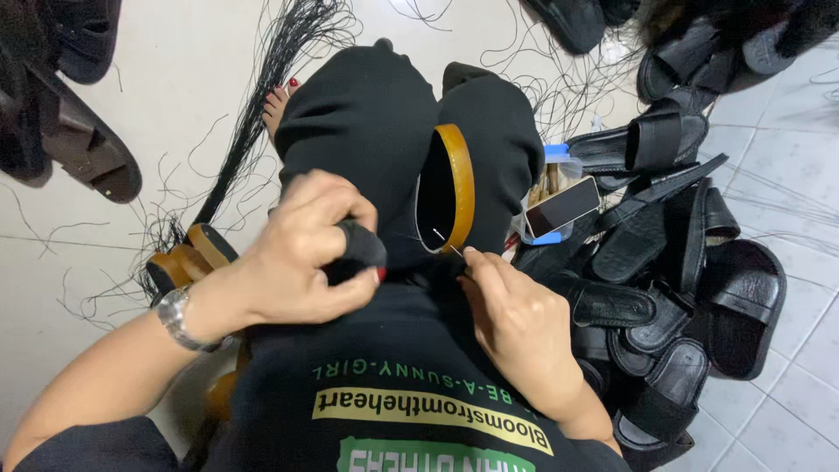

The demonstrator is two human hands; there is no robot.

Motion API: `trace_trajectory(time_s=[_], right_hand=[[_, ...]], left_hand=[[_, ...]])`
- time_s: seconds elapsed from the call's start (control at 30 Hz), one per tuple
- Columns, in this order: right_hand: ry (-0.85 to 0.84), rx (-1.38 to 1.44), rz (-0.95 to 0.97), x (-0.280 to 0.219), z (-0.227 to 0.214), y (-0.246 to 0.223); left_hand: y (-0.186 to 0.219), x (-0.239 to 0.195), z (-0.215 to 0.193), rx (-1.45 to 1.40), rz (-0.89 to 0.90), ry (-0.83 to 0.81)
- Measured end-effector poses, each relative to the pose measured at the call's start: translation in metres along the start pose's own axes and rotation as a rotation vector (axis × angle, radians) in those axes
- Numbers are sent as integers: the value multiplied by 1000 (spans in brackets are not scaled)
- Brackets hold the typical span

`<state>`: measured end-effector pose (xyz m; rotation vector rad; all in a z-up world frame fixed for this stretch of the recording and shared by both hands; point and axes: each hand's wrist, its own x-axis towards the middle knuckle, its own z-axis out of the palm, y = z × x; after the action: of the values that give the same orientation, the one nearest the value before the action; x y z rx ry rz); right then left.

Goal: The person sits on the floor and sews a black sandal using a needle and thread. They repeatedly push the needle through the sandal strap and pull the thread tight to secure the stitching.

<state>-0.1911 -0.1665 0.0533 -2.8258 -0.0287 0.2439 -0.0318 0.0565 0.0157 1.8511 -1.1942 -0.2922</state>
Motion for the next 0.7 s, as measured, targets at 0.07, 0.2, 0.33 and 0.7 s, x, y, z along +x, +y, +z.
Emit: trace_trajectory(time_s=[0.07, 0.2, 0.33, 0.7], right_hand=[[3, -35, 19, 0, 6, 0], [-102, 109, 98, 1, 16, 0], [33, 277, 75, -2, 31, 3], [102, 340, 155, -11, 49, 12]], left_hand=[[8, 11, -8, -405, -168, -22], [9, 31, -10, -1154, -507, -441], [3, 36, 7, -535, -495, -329], [0, 53, 12, -295, -655, -558]])
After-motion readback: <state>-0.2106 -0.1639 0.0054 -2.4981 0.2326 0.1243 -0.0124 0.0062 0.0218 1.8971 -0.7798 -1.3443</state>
